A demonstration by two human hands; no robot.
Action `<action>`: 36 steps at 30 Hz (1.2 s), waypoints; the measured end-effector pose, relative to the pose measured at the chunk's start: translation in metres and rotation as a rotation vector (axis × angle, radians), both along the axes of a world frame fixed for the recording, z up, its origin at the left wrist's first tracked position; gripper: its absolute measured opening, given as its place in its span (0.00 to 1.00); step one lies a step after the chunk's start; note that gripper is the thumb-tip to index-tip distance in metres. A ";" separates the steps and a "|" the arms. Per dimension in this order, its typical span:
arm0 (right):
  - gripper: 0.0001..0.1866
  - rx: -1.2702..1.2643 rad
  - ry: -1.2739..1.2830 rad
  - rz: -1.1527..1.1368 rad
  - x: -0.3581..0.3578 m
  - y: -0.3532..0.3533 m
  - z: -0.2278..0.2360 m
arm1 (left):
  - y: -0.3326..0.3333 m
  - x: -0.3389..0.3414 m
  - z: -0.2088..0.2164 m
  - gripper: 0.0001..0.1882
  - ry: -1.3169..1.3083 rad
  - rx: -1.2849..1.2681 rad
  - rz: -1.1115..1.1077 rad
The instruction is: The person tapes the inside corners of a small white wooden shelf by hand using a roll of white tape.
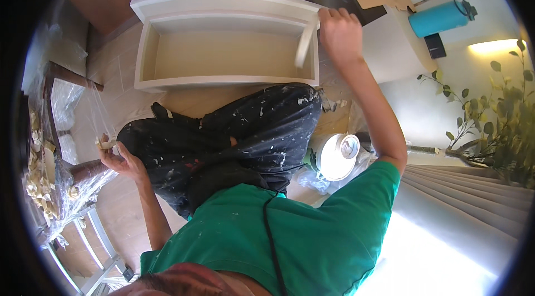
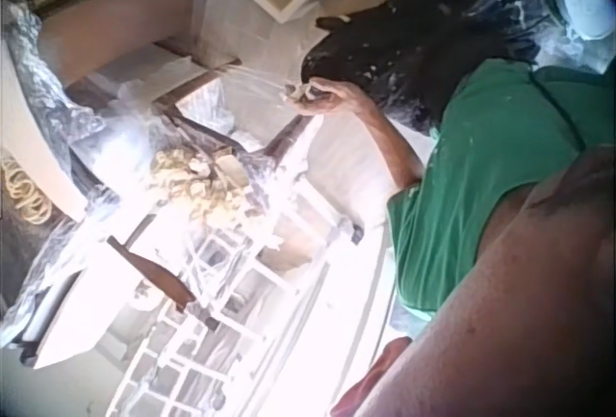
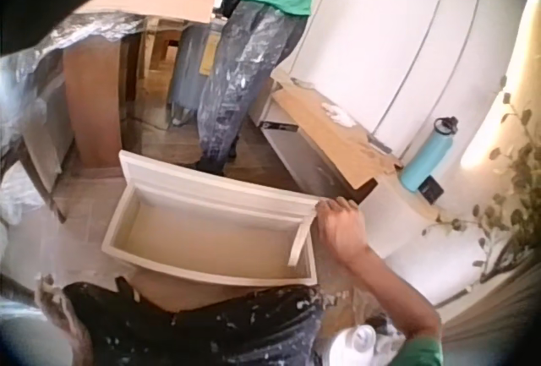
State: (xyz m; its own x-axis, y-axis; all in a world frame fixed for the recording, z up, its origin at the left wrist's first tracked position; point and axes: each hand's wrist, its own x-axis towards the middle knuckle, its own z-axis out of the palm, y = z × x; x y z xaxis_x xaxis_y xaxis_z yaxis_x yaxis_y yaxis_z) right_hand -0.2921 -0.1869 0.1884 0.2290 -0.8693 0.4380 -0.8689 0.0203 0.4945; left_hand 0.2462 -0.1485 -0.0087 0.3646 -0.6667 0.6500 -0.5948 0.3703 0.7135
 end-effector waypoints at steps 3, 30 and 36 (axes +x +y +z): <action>0.03 -0.180 -0.191 0.234 0.030 0.011 0.042 | -0.002 -0.025 0.023 0.26 0.136 -0.089 -0.144; 0.30 0.556 -1.845 0.735 0.217 0.054 -0.038 | 0.023 -0.124 0.152 0.11 0.872 0.456 -0.884; 0.38 1.209 -2.172 0.660 0.249 0.078 -0.118 | 0.014 -0.103 0.133 0.13 0.967 0.383 -0.748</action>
State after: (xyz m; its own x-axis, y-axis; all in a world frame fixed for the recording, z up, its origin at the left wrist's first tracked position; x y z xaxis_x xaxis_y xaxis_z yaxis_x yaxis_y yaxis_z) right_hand -0.0430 -0.1084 0.0701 0.5539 -0.8319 -0.0338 0.2451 0.2017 -0.9483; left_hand 0.1430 -0.1349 0.1245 0.0362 -0.9979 0.0540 0.4859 0.0647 0.8716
